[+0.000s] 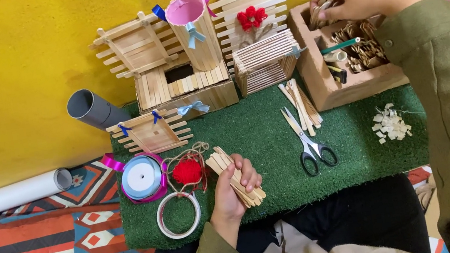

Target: Preparing materials for a craft project by cutting tape, handling small decorative elements, and sorting popsicle sticks.

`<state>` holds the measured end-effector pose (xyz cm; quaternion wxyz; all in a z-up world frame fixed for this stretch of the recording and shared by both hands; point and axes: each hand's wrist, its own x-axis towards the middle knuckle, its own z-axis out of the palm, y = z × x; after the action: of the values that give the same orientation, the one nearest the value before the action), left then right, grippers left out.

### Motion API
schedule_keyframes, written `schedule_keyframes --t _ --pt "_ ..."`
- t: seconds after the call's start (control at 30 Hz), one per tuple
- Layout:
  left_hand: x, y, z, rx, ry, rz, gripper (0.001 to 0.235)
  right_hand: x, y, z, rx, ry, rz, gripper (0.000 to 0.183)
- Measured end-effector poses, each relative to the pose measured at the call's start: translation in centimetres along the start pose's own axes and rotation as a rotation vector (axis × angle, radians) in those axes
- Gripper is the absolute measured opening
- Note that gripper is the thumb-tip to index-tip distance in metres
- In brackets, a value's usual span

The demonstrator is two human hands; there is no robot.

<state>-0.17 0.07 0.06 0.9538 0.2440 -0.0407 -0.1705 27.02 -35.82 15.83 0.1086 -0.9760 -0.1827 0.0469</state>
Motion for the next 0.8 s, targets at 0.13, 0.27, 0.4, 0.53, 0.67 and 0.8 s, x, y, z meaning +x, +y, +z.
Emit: schedule_keyframes --t 0.13,0.27,0.4,0.53,0.67,0.8 --pt "0.2 0.1 0.0 -0.002 -0.01 -0.003 0.013 0.6 -0.1 0.7 0.018 -0.155 0.105 0.044" --pt "0.1 0.1 0.1 0.012 0.021 -0.007 0.014 0.1 -1.5 0.1 -0.017 -0.204 0.159 0.06" --pt "0.3 0.1 0.1 0.019 0.021 0.001 0.015 -0.1 -2.1 -0.3 -0.004 -0.184 0.165 0.047" --pt "0.3 0.0 0.0 -0.008 0.013 -0.01 0.014 0.0 -1.1 0.7 -0.06 -0.097 0.08 0.03" --pt "0.4 -0.1 -0.1 -0.011 0.035 -0.022 0.013 -0.6 0.0 0.6 -0.032 0.054 -0.064 0.03" --pt "0.4 -0.2 -0.4 -0.006 0.021 -0.008 0.013 -1.4 -0.1 -2.1 0.032 0.172 -0.052 0.022"
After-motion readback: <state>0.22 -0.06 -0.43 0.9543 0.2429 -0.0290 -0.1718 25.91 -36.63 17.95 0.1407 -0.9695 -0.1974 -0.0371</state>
